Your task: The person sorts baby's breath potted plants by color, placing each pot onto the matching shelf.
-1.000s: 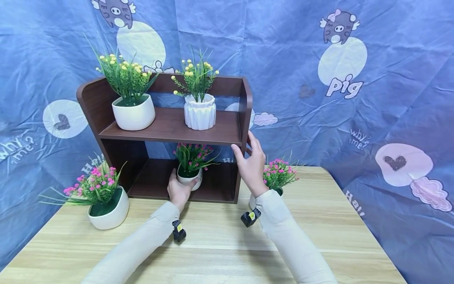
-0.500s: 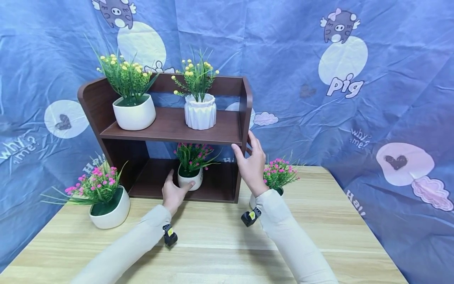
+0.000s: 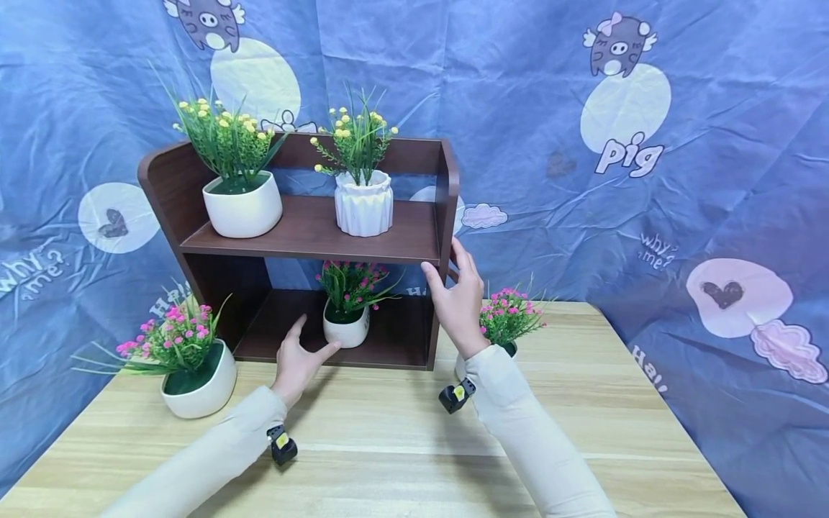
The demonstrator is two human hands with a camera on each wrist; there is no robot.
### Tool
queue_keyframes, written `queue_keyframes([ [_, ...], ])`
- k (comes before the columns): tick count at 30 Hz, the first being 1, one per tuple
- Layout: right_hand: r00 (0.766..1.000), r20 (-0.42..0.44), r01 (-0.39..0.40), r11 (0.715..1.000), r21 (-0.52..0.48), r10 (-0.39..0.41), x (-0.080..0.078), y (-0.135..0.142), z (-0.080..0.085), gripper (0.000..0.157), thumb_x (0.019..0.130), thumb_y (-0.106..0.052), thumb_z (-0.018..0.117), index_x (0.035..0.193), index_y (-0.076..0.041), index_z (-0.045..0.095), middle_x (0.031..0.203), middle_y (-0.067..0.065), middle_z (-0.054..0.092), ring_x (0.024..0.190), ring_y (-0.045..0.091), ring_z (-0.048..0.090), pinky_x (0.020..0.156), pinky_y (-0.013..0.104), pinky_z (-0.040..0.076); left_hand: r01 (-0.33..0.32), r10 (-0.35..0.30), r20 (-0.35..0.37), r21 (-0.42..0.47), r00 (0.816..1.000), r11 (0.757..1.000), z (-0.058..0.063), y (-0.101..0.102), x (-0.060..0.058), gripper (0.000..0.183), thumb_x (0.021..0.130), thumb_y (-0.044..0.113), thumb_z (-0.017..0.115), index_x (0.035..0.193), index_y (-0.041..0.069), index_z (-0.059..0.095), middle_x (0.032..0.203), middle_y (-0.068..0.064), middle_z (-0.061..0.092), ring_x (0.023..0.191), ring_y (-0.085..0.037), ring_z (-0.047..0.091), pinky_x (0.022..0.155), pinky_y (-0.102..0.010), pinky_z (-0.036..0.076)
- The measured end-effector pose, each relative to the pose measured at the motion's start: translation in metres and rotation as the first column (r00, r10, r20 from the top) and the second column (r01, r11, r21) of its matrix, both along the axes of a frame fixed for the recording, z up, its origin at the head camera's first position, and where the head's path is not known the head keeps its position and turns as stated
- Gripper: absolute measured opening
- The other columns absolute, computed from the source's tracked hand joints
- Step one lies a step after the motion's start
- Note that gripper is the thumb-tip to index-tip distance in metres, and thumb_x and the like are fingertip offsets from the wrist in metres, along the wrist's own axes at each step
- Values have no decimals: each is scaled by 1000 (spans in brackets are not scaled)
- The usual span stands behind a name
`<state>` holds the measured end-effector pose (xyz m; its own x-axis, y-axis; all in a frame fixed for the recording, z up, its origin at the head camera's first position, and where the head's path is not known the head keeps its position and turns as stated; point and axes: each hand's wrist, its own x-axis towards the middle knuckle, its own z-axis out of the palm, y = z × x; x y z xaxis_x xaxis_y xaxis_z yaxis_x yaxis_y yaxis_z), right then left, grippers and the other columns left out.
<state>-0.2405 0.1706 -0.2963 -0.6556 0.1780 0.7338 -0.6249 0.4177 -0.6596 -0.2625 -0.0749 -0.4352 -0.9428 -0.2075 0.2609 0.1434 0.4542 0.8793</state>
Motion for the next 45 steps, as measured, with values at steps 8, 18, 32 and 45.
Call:
queue_keyframes([
  [8, 1000, -5, 7, 1000, 4, -7, -1, 1, -2, 52, 89, -4, 66, 136, 5, 47, 129, 24, 55, 117, 35, 56, 94, 50, 49, 46, -47, -8, -49, 999, 998, 1, -19, 18, 89, 74, 24, 84, 143, -3, 37, 146, -25, 39, 134, -40, 37, 110, -49, 33],
  [18, 1000, -7, 11, 1000, 5, -11, -1, 1, -2, 52, 89, -3, 66, 136, 6, 47, 129, 24, 55, 117, 35, 56, 94, 50, 49, 111, -112, 3, -121, 994, 986, 3, -52, 41, 90, 77, 31, 81, 147, 2, 34, 150, -21, 34, 136, -38, 33, 111, -51, 30],
  [32, 1000, -22, 6, 1000, -2, -7, -2, 1, -3, 52, 88, -4, 68, 136, 5, 48, 128, 24, 55, 116, 33, 57, 94, 47, 50, 27, -47, -108, -187, 993, 982, 7, -85, 74, 92, 72, 30, 85, 147, 6, 37, 150, -25, 33, 138, -43, 28, 109, -57, 28],
  [45, 1000, -18, 6, 1000, -3, -6, -2, 2, -3, 52, 88, -4, 67, 136, 4, 49, 128, 24, 55, 117, 33, 56, 94, 47, 50, -115, 80, -175, -203, 981, 972, 3, -118, 97, 86, 68, 21, 87, 143, 9, 45, 145, -18, 45, 132, -39, 39, 113, -32, 27],
])
